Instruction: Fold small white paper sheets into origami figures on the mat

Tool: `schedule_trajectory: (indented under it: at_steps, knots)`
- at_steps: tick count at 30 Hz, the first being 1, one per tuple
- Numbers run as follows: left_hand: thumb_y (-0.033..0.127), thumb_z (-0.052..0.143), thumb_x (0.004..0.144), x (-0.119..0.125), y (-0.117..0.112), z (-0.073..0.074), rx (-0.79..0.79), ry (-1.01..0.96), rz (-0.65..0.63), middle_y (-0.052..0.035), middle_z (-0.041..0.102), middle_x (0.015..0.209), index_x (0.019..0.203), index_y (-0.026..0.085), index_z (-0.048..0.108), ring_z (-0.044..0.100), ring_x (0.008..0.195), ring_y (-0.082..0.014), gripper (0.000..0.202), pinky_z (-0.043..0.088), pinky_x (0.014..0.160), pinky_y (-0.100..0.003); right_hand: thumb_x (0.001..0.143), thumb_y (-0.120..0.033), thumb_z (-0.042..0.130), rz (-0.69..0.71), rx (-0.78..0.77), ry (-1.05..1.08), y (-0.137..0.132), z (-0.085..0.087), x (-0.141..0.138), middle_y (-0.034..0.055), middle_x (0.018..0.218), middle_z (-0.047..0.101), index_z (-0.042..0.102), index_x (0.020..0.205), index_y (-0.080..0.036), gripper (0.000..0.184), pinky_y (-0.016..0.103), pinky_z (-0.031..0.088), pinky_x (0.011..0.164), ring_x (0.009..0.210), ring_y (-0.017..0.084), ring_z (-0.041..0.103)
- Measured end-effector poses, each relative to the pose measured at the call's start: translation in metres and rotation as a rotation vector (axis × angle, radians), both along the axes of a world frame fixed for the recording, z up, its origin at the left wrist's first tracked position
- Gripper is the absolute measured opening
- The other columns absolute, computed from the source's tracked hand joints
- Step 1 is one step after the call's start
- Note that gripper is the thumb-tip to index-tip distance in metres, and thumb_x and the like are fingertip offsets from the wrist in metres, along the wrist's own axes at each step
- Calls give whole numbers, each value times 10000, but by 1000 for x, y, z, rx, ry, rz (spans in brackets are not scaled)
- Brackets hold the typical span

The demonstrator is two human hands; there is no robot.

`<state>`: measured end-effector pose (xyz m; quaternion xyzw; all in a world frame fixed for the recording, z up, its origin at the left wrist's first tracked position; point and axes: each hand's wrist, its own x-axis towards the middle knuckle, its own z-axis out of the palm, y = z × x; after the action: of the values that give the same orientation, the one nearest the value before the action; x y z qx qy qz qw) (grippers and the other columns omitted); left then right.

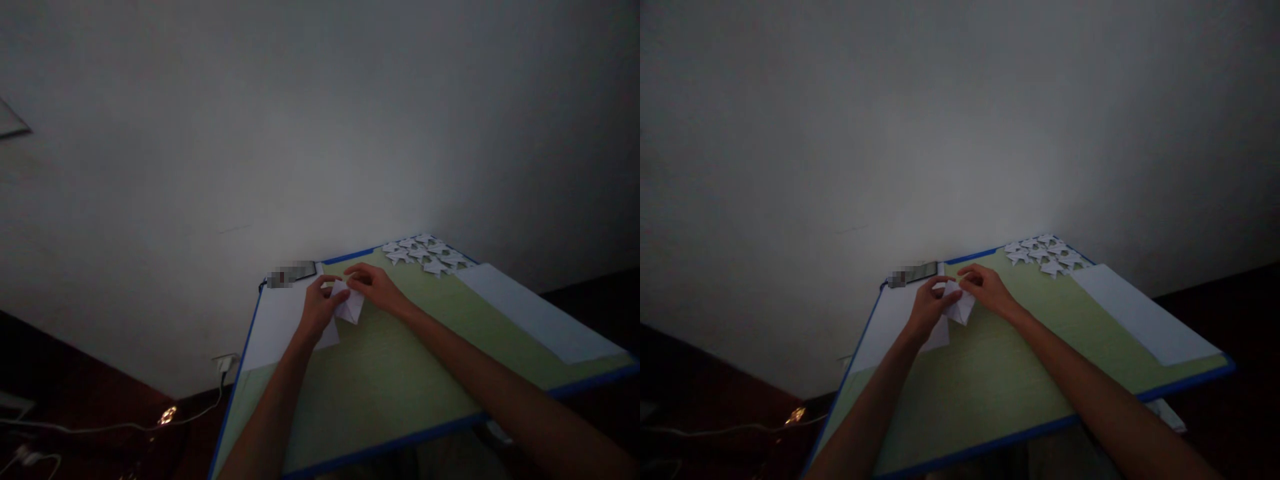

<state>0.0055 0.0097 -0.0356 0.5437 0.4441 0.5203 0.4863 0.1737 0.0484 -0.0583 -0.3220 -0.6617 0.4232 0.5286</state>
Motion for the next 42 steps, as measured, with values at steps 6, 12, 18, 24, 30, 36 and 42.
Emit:
schedule_trajectory:
  at_steps: [6, 12, 18, 24, 30, 36, 42]
  knots:
    - [445, 864, 643, 1, -1, 2, 23, -17, -51, -90, 751, 765, 1004, 126, 684, 689, 656, -197, 515, 493, 599, -263, 796, -303, 695, -68, 41, -29, 1, 2, 1, 65, 860, 762, 735, 895, -175, 167, 331, 549, 756, 778, 186, 701]
    - [349, 876, 627, 0, -1, 3, 2, -4, -76, -74, 749, 747, 1058, 131, 672, 681, 626, -188, 524, 493, 596, -265, 792, -279, 692, -82, 58, -16, 1, 3, 1, 64, 872, 769, 740, 891, -180, 148, 332, 551, 775, 800, 190, 711]
    - [306, 870, 614, 0, 3, -1, 15, 7, -38, -96, 760, 790, 1016, 125, 669, 694, 658, -199, 485, 510, 608, -275, 771, -292, 704, -67, 25, 13, 0, 3, 1, 58, 854, 763, 731, 884, -183, 160, 339, 551, 772, 777, 189, 704]
    - [306, 877, 603, 1, 1, 3, 35, -9, -14, -74, 755, 762, 1058, 152, 591, 680, 617, -190, 559, 501, 569, -260, 770, -346, 720, -38, -23, 41, -1, 4, 1, 60, 875, 748, 719, 955, -179, 249, 328, 534, 759, 792, 188, 687]
    - [359, 877, 617, 1, -3, 6, 56, -1, 6, -42, 746, 746, 1054, 195, 504, 683, 600, -188, 598, 502, 564, -254, 780, -413, 699, -19, 6, -86, 0, 3, 2, 10, 684, 653, 664, 727, -163, 258, 269, 446, 614, 652, 149, 578]
    - [378, 863, 641, 1, 0, 0, 88, 14, -6, -44, 743, 738, 1061, 189, 521, 679, 600, -186, 574, 485, 549, -240, 784, -393, 670, -46, -6, -99, 0, 2, 0, 2, 664, 623, 653, 737, -161, 238, 262, 413, 594, 644, 148, 551]
    - [375, 865, 628, 1, 0, 1, 67, 16, 24, -86, 755, 784, 997, 148, 588, 695, 664, -205, 514, 506, 600, -268, 810, -404, 646, -76, 21, -106, -2, 1, -3, -3, 670, 613, 653, 749, -162, 249, 264, 402, 603, 646, 143, 535]
